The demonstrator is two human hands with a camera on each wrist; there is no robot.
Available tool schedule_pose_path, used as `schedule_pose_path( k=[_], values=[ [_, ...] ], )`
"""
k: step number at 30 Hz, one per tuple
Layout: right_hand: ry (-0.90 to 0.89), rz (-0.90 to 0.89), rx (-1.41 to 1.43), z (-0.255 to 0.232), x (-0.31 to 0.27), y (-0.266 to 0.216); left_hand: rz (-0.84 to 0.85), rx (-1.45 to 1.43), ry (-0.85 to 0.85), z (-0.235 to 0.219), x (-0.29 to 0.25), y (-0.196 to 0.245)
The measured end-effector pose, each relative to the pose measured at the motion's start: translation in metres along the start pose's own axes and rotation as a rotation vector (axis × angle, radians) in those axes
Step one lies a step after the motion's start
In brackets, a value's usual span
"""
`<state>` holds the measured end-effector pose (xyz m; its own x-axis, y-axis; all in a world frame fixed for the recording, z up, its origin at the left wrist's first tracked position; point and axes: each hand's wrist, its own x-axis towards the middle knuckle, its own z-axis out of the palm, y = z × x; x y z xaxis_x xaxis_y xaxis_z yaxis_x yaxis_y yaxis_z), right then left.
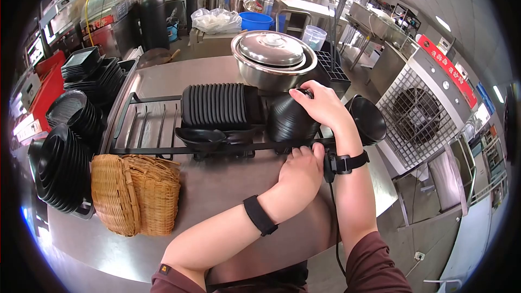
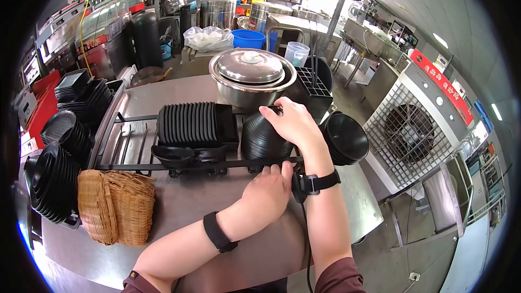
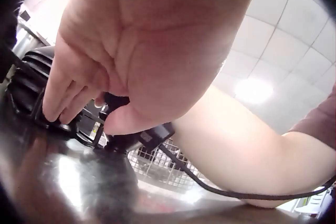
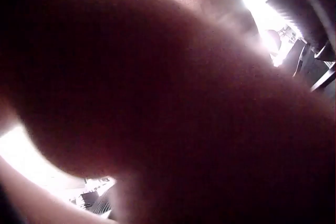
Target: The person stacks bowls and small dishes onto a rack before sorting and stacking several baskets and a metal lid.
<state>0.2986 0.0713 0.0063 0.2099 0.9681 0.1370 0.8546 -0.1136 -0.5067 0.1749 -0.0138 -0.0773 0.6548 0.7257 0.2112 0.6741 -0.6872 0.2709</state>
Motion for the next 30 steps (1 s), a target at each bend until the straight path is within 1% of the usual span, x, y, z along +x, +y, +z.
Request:
schedule_pose_path(
  k=[5, 7, 11, 12, 13, 14, 15, 16, 17, 18, 19, 20, 21, 22, 24, 25, 26, 27, 28, 29, 30],
  values=[
    [-0.024, -0.066, 0.016, 0.0, 0.003, 0.008, -0.009, -0.061, 0.021, 0.007, 0.002, -0.005],
    [-0.017, -0.084, 0.016, 0.004, 0.004, 0.011, 0.098, -0.003, 0.067, 0.013, 0.003, -0.014],
    [0.028, -0.147, -0.005, 0.01, 0.005, 0.016, 0.077, -0.018, 0.048, 0.014, -0.002, -0.011],
    [0.037, -0.174, -0.004, 0.009, 0.005, 0.016, 0.042, 0.0, 0.091, 0.014, -0.004, -0.008],
    [0.034, -0.176, -0.006, 0.004, 0.004, 0.016, 0.007, 0.017, 0.132, 0.013, -0.006, -0.006],
    [-0.026, -0.193, -0.072, -0.002, 0.002, 0.016, 0.002, 0.014, 0.133, 0.012, -0.007, -0.005],
    [-0.087, -0.211, -0.139, -0.007, 0.0, 0.013, 0.017, 0.053, -0.025, -0.005, -0.01, -0.001],
    [-0.091, -0.215, -0.143, -0.009, 0.0, 0.01, 0.033, 0.092, -0.183, -0.02, -0.011, 0.002],
    [-0.1, -0.211, -0.126, -0.01, -0.002, 0.009, 0.032, 0.089, -0.184, -0.031, -0.014, 0.003],
    [-0.106, -0.202, -0.107, -0.01, -0.004, 0.009, 0.091, 0.109, -0.059, -0.04, -0.018, 0.002],
    [-0.074, -0.255, -0.089, -0.004, -0.002, 0.012, 0.153, 0.128, 0.067, -0.046, -0.021, -0.001],
    [-0.036, -0.305, -0.075, 0.003, 0.001, 0.016, 0.167, 0.126, 0.069, -0.051, -0.021, -0.007],
    [-0.033, -0.337, -0.073, 0.007, 0.003, 0.017, 0.2, 0.013, 0.114, -0.055, -0.021, -0.015],
    [-0.042, -0.313, -0.138, 0.007, 0.001, 0.014, 0.237, -0.104, 0.159, -0.06, -0.02, -0.022],
    [-0.072, -0.28, -0.213, 0.007, -0.002, 0.011, 0.29, -0.147, 0.135, -0.07, -0.022, -0.032],
    [-0.093, -0.229, -0.2, 0.001, -0.009, 0.004, 0.287, -0.121, 0.107, -0.075, -0.022, -0.035],
    [-0.117, -0.182, -0.185, -0.006, -0.015, -0.003, 0.263, -0.077, 0.118, -0.08, -0.021, -0.035],
    [-0.089, -0.232, -0.138, -0.015, -0.014, -0.001, 0.255, -0.034, 0.166, -0.076, -0.021, -0.037],
    [0.081, -0.287, -0.087, -0.022, -0.016, 0.0, 0.241, 0.01, 0.216, -0.073, -0.02, -0.039],
    [0.189, -0.315, -0.001, -0.036, -0.02, -0.001, 0.243, 0.007, 0.221, -0.074, -0.018, -0.042],
    [0.295, -0.343, 0.086, -0.054, -0.025, -0.003, 0.243, -0.057, 0.198, -0.076, -0.016, -0.044]
  ],
)
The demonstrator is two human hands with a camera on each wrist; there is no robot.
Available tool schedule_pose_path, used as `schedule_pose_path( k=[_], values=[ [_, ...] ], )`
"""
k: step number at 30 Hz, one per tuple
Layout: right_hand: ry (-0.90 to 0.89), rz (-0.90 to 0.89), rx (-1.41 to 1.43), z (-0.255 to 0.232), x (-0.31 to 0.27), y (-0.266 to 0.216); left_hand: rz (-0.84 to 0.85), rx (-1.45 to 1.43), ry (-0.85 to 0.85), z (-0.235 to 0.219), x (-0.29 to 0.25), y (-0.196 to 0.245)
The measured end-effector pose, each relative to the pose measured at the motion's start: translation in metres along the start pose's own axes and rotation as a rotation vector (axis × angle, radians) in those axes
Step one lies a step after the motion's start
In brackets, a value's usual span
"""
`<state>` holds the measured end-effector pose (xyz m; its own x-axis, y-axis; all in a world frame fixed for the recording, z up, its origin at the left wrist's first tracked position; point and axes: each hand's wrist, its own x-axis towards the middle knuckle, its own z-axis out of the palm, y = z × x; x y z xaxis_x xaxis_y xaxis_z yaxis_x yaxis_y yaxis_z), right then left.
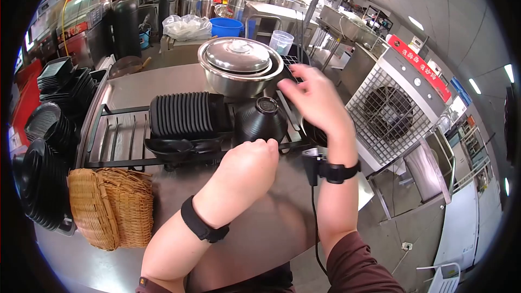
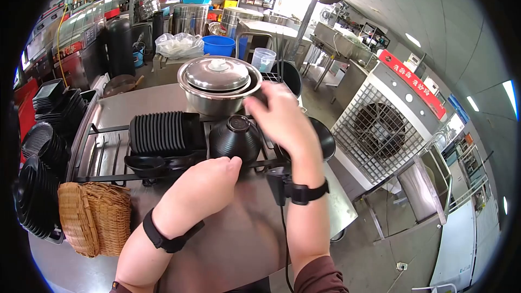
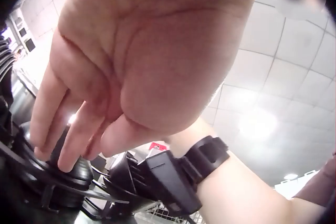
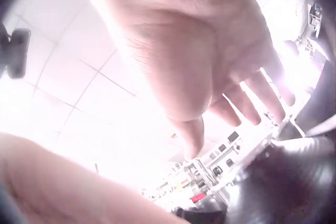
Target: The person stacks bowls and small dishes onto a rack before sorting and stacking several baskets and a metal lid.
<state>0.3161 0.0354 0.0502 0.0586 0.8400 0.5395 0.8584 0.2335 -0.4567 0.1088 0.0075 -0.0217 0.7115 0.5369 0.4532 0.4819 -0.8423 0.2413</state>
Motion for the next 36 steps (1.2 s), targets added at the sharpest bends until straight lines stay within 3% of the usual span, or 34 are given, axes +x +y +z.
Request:
schedule_pose_path(
  k=[2, 4, 6, 7, 10, 11, 13, 14, 16, 17, 20, 22, 24, 32, 36],
  values=[
    [0.211, 0.194, 0.074, -0.032, -0.001, 0.003, -0.007, -0.069, -0.016, -0.002, 0.001, -0.004],
    [0.469, 0.245, 0.103, -0.052, -0.005, 0.045, -0.008, -0.075, -0.03, -0.003, 0.002, -0.006],
    [0.512, 0.391, -0.031, -0.06, -0.015, 0.082, 0.006, -0.067, -0.04, -0.001, 0.005, -0.011],
    [0.413, 0.484, -0.121, -0.064, -0.025, 0.086, 0.013, -0.065, -0.053, 0.001, 0.005, -0.012],
    [0.261, 0.537, -0.203, -0.065, -0.056, 0.168, -0.024, -0.033, -0.083, -0.002, 0.007, -0.007],
    [0.257, 0.531, -0.214, -0.07, -0.063, 0.172, -0.028, -0.043, -0.076, 0.001, 0.007, -0.007],
    [0.077, 0.875, 0.344, -0.074, -0.074, 0.17, 0.016, -0.02, -0.044, 0.007, 0.005, -0.008],
    [0.076, 0.873, 0.342, -0.075, -0.076, 0.168, 0.014, -0.021, -0.041, 0.007, 0.004, -0.008],
    [-0.115, 0.981, 0.676, -0.079, -0.081, 0.153, 0.013, -0.012, -0.063, 0.006, 0.003, -0.007],
    [-0.064, 1.041, 0.642, -0.074, -0.081, 0.144, 0.012, -0.011, -0.061, 0.004, 0.003, -0.007],
    [-0.16, 1.018, 0.597, -0.07, -0.086, 0.16, -0.012, -0.039, -0.096, 0.002, 0.003, -0.009],
    [-0.176, 1.008, 0.649, -0.069, -0.085, 0.153, 0.066, 0.059, 0.098, 0.005, 0.001, -0.011],
    [-0.052, 0.98, 0.648, -0.069, -0.087, 0.137, 0.059, 0.032, 0.107, 0.005, 0.001, -0.013],
    [-0.063, 0.993, 0.743, -0.078, -0.11, 0.143, 0.082, -0.034, 0.235, 0.001, 0.0, -0.021],
    [-0.151, 0.985, 0.79, -0.092, -0.126, 0.153, 0.081, -0.04, 0.279, 0.002, -0.001, -0.023]
  ],
)
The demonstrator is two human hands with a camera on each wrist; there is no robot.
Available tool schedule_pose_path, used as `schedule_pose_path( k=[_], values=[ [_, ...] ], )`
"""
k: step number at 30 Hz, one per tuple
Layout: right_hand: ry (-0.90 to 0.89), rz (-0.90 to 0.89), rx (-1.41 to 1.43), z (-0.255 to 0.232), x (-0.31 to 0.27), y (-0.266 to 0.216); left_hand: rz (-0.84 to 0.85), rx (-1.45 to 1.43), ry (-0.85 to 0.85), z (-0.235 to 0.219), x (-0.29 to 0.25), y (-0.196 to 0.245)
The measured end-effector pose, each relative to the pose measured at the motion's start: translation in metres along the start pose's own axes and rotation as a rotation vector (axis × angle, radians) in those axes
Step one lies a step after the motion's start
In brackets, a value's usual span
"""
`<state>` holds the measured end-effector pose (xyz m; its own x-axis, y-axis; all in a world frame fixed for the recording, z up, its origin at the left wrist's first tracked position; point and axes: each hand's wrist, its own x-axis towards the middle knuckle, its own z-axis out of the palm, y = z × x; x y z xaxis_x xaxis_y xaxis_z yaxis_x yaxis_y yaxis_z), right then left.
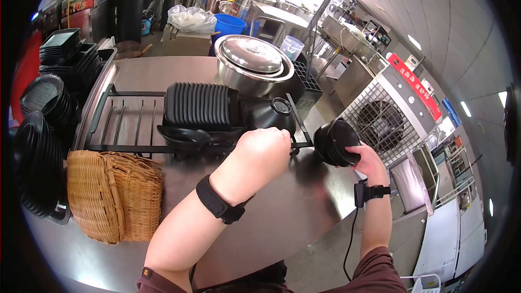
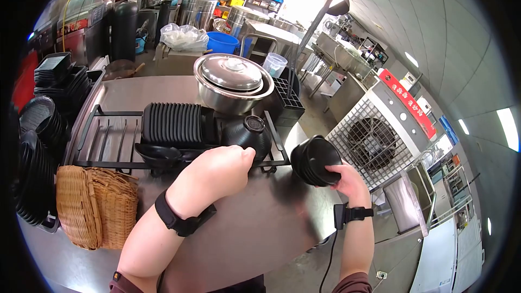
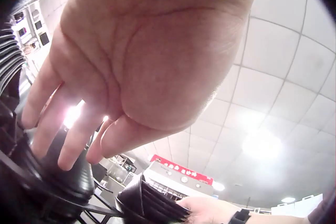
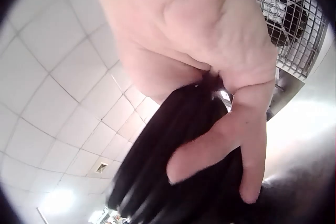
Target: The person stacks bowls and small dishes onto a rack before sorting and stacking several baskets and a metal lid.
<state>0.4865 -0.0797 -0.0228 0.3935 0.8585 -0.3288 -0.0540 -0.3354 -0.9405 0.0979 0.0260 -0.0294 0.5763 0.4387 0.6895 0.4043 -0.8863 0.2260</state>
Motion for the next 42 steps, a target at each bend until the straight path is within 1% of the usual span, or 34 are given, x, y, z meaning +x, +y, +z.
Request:
schedule_pose_path(
  k=[1, 2, 4, 5, 6, 7, 8, 10, 11, 12, 14, 15, 16, 17, 18, 19, 20, 22, 23, 24, 26, 27, 29, 30, 31, 32, 34, 36, 37, 38, 39, 40, 42],
  values=[
    [-0.043, 0.012, 0.029, -0.003, -0.001, 0.003, 0.001, -0.011, 0.004, 0.0, 0.0, -0.001],
    [-0.045, 0.015, 0.025, -0.005, -0.004, 0.008, -0.005, -0.012, 0.005, 0.0, 0.0, -0.003],
    [-0.089, -0.014, 0.098, 0.005, -0.022, 0.008, 0.042, -0.083, -0.05, 0.001, 0.002, -0.007],
    [-0.13, 0.015, 0.081, 0.005, -0.028, 0.009, 0.04, -0.087, -0.052, 0.003, 0.003, -0.007],
    [-0.127, 0.019, 0.082, 0.008, -0.032, 0.011, 0.049, -0.133, -0.11, 0.005, 0.005, -0.005],
    [-0.194, 0.015, 0.079, 0.015, -0.036, 0.015, 0.059, -0.178, -0.168, 0.007, 0.008, -0.003],
    [-0.261, 0.01, 0.076, 0.025, -0.041, 0.018, 0.061, -0.18, -0.173, 0.007, 0.011, 0.001],
    [-0.264, 0.038, 0.072, 0.061, -0.06, 0.009, -0.083, -0.322, -0.375, -0.004, 0.02, 0.013],
    [-0.305, 0.033, 0.061, 0.076, -0.064, 0.006, -0.16, -0.349, -0.506, -0.014, 0.027, 0.019],
    [-0.348, 0.027, 0.051, 0.09, -0.067, 0.007, -0.158, -0.343, -0.511, -0.02, 0.029, 0.019],
    [-0.348, -0.013, 0.015, 0.119, -0.072, 0.012, -0.236, -0.289, -0.693, -0.028, 0.031, 0.018],
    [-0.347, -0.057, -0.036, 0.131, -0.072, 0.014, -0.149, -0.187, -0.593, -0.025, 0.025, 0.012],
    [-0.349, -0.102, -0.087, 0.141, -0.072, 0.016, -0.151, -0.174, -0.597, -0.024, 0.023, 0.005],
    [-0.362, -0.107, -0.078, 0.15, -0.074, 0.014, -0.141, -0.135, -0.635, -0.027, 0.023, -0.001],
    [-0.33, -0.111, -0.16, 0.159, -0.077, 0.01, -0.132, -0.094, -0.674, -0.032, 0.022, -0.006],
    [-0.297, -0.119, -0.242, 0.167, -0.079, 0.005, -0.14, -0.074, -0.674, -0.038, 0.023, -0.008],
    [-0.314, -0.131, -0.235, 0.173, -0.082, 0.0, -0.205, -0.131, -0.686, -0.045, 0.024, -0.009],
    [-0.138, -0.355, -0.632, 0.175, -0.085, -0.006, -0.333, -0.255, -0.702, -0.054, 0.025, -0.009],
    [-0.141, -0.346, -0.563, 0.174, -0.082, -0.007, -0.332, -0.243, -0.675, -0.055, 0.022, -0.01],
    [-0.147, -0.356, -0.563, 0.176, -0.084, -0.012, -0.336, -0.235, -0.667, -0.053, 0.018, -0.012],
    [-0.131, -0.323, -0.599, 0.178, -0.093, -0.025, -0.19, -0.193, -0.541, -0.047, 0.012, -0.017],
    [-0.138, -0.327, -0.606, 0.176, -0.091, -0.024, -0.223, -0.201, -0.579, -0.043, 0.013, -0.017],
    [-0.151, -0.347, -0.495, 0.168, -0.086, -0.019, -0.252, -0.241, -0.579, -0.047, 0.016, -0.014],
    [-0.158, -0.354, -0.502, 0.167, -0.087, -0.018, -0.274, -0.281, -0.585, -0.05, 0.019, -0.012],
    [-0.153, -0.385, -0.365, 0.166, -0.087, -0.016, -0.328, -0.299, -0.681, -0.057, 0.027, -0.012],
    [-0.146, -0.411, -0.226, 0.165, -0.087, -0.016, -0.332, -0.302, -0.672, -0.062, 0.03, -0.012],
    [-0.118, -0.48, -0.133, 0.164, -0.087, -0.025, -0.366, -0.453, -0.517, -0.067, 0.035, -0.01],
    [0.008, -0.684, -0.151, 0.172, -0.086, -0.039, -0.351, -0.596, -0.479, -0.074, 0.043, -0.01],
    [0.074, -0.791, -0.166, 0.178, -0.086, -0.047, -0.281, -0.657, -0.398, -0.075, 0.042, -0.009],
    [0.12, -0.851, -0.134, 0.185, -0.082, -0.057, -0.212, -0.716, -0.315, -0.075, 0.04, -0.008],
    [0.153, -0.937, -0.152, 0.188, -0.074, -0.064, -0.141, -0.778, -0.146, -0.062, 0.04, -0.013],
    [0.186, -1.023, -0.169, 0.191, -0.065, -0.07, -0.307, -0.91, -0.197, -0.075, 0.044, -0.008],
    [0.249, -1.138, -0.273, 0.201, -0.052, -0.086, -0.587, -1.213, -0.155, -0.07, 0.05, -0.008]
  ],
)
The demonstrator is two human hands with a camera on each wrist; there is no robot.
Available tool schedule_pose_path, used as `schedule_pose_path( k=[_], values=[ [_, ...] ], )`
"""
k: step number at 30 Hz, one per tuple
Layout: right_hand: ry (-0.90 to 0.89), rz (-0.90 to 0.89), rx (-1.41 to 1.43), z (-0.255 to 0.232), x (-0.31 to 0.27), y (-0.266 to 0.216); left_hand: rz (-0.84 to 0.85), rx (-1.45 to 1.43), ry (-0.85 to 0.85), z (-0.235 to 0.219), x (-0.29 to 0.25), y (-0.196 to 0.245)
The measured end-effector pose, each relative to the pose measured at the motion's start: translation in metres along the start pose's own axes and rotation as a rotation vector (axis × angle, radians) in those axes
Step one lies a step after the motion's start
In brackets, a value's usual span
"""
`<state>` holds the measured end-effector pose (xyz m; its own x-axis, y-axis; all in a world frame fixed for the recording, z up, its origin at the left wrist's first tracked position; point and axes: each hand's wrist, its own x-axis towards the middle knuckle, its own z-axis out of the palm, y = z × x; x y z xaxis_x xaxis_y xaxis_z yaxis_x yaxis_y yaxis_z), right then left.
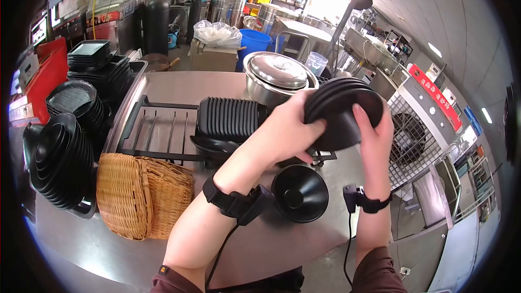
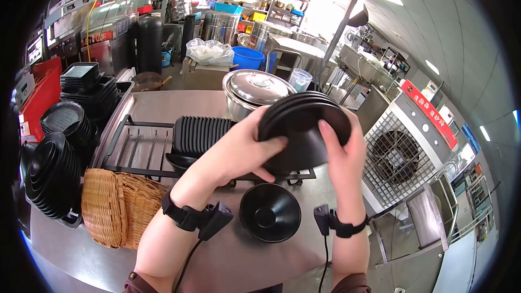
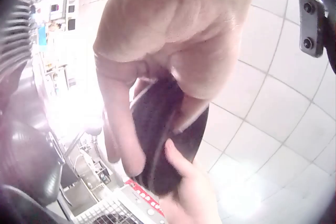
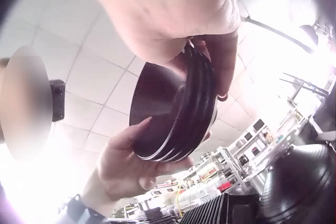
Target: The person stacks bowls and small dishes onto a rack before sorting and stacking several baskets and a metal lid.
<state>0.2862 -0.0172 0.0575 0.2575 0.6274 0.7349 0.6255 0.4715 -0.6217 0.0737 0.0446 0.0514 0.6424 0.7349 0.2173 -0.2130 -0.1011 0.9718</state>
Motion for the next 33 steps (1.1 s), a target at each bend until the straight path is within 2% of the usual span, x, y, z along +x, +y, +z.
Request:
schedule_pose_path(
  k=[1, 2, 4, 5, 6, 8, 9, 10, 12, 13, 14, 16, 18, 20, 21, 24, 27, 29, 33],
  values=[
    [0.002, -0.055, -0.063, 0.008, 0.007, 0.0, -0.03, -0.081, -0.006, -0.004, 0.002, 0.0],
    [-0.006, -0.038, 0.016, 0.016, 0.012, 0.006, -0.036, -0.16, 0.04, -0.007, 0.003, -0.005],
    [-0.041, -0.135, 0.001, 0.032, 0.021, 0.007, 0.032, -0.214, 0.124, -0.015, 0.012, -0.018],
    [-0.079, -0.085, 0.08, 0.038, 0.023, 0.014, 0.107, -0.135, 0.223, -0.014, 0.013, -0.022],
    [-0.079, -0.088, 0.09, 0.043, 0.024, 0.023, 0.109, -0.127, 0.23, -0.017, 0.018, -0.031],
    [-0.136, 0.069, 0.211, 0.047, 0.022, 0.04, 0.373, 0.25, 0.372, -0.022, 0.028, -0.05],
    [-0.197, 0.153, 0.261, 0.047, 0.022, 0.044, 0.406, 0.373, 0.445, -0.022, 0.03, -0.051],
    [-0.199, 0.167, 0.265, 0.043, 0.023, 0.046, 0.391, 0.375, 0.444, -0.024, 0.029, -0.052],
    [-0.527, 0.501, 0.604, 0.025, 0.025, 0.048, 0.631, 0.687, 0.569, -0.026, 0.029, -0.053],
    [-0.616, 0.465, 0.945, 0.017, 0.022, 0.05, 0.658, 0.719, 0.578, -0.024, 0.028, -0.051],
    [-0.605, 0.476, 0.939, 0.014, 0.022, 0.05, 0.665, 0.753, 0.573, -0.021, 0.025, -0.046],
    [-0.512, 0.686, 1.356, 0.017, 0.03, 0.048, 0.695, 0.787, 0.52, -0.015, 0.025, -0.044],
    [-0.477, 0.668, 1.333, 0.022, 0.033, 0.047, 0.73, 0.854, 0.469, -0.012, 0.028, -0.048],
    [-0.175, 0.73, 1.078, 0.029, 0.035, 0.061, 0.764, 0.925, 0.414, -0.005, 0.033, -0.057],
    [-0.222, 0.716, 1.048, 0.03, 0.034, 0.068, 0.74, 0.883, 0.381, -0.002, 0.036, -0.064],
    [-0.115, 0.788, 0.932, 0.03, 0.037, 0.079, 0.655, 0.788, 0.265, 0.005, 0.036, -0.081],
    [-0.134, 0.79, 0.836, 0.032, 0.033, 0.085, 0.569, 0.721, 0.161, 0.007, 0.04, -0.098],
    [-0.161, 0.785, 0.733, 0.033, 0.031, 0.086, 0.587, 0.717, 0.128, 0.005, 0.044, -0.106],
    [-0.153, 0.72, 0.728, 0.035, 0.032, 0.106, 0.593, 0.706, 0.08, 0.002, 0.047, -0.112]
  ],
)
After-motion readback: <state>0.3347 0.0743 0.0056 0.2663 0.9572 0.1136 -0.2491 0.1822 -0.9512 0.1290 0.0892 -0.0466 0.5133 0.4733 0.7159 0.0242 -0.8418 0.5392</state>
